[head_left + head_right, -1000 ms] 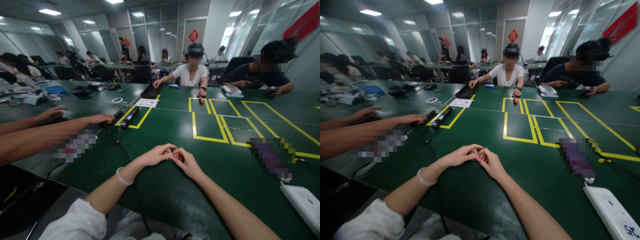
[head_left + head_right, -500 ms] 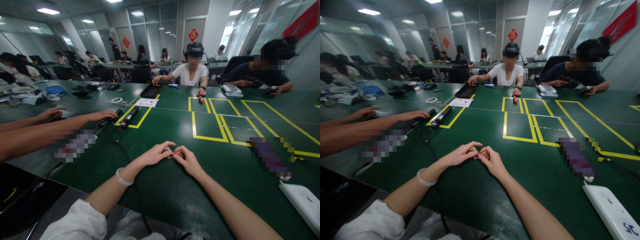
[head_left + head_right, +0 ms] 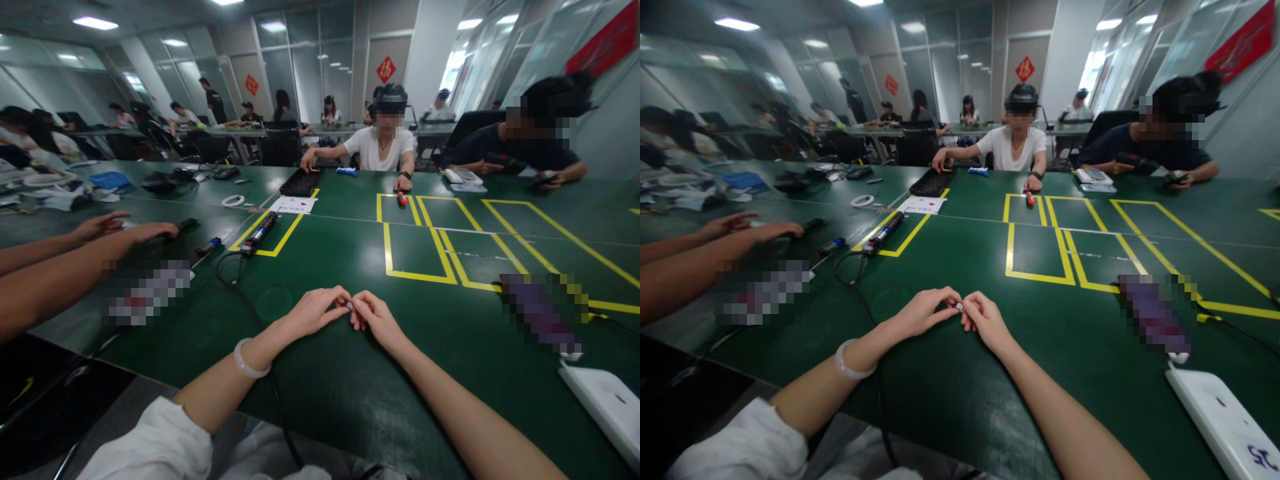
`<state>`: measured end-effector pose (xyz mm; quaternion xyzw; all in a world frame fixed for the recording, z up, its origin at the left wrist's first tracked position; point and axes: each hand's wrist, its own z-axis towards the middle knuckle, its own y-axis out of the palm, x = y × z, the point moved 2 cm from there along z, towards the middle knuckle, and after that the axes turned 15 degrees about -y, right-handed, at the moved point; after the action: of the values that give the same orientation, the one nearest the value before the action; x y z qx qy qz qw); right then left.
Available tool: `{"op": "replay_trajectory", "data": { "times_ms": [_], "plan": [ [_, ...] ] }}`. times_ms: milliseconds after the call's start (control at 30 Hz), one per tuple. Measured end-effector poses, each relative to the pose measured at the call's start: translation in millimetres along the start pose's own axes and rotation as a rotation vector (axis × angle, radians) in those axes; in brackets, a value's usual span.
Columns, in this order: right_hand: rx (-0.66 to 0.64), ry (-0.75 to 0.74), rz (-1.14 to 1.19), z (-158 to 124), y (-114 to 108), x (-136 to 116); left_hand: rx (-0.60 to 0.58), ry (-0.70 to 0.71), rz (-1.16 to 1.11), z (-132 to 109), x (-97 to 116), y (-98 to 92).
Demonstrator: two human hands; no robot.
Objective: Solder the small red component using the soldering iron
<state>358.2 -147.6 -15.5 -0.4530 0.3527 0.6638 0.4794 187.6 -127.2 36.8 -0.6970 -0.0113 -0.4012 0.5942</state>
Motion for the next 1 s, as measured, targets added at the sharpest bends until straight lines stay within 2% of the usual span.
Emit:
{"op": "replay_trajectory", "data": {
  "times_ms": [100,233,300,367,467,600,667,733,833,1000],
  "plan": [
    [0.042,-0.033,0.029,-1,0,1,0.016,-0.041,-0.031,1,-2,-0.9],
    [0.030,-0.060,0.001,-2,-1,2,-0.015,-0.054,-0.023,0,-1,-3.4],
    [0.018,-0.056,-0.021,-2,-2,4,-0.021,-0.048,0.018,1,-3,-9.7],
    [0.010,-0.048,-0.039,-3,-2,6,0.007,-0.064,0.058,3,-15,-22.6],
    [-0.005,-0.035,-0.053,-3,-2,8,0.106,-0.145,0.145,14,-55,-54.5],
    [-0.035,-0.027,-0.069,-3,0,6,0.267,-0.387,0.433,33,-143,-109.1],
    [-0.045,-0.021,-0.076,-3,0,5,0.282,-0.535,0.551,40,-186,-133.8],
    [-0.052,-0.013,-0.081,-3,0,5,0.214,-0.665,0.610,44,-220,-151.8],
    [-0.063,-0.005,-0.088,-3,0,6,0.115,-0.738,0.621,46,-248,-166.0],
    [-0.071,0.005,-0.087,-3,1,6,0.096,-0.729,0.595,46,-252,-170.2]
  ]
}}
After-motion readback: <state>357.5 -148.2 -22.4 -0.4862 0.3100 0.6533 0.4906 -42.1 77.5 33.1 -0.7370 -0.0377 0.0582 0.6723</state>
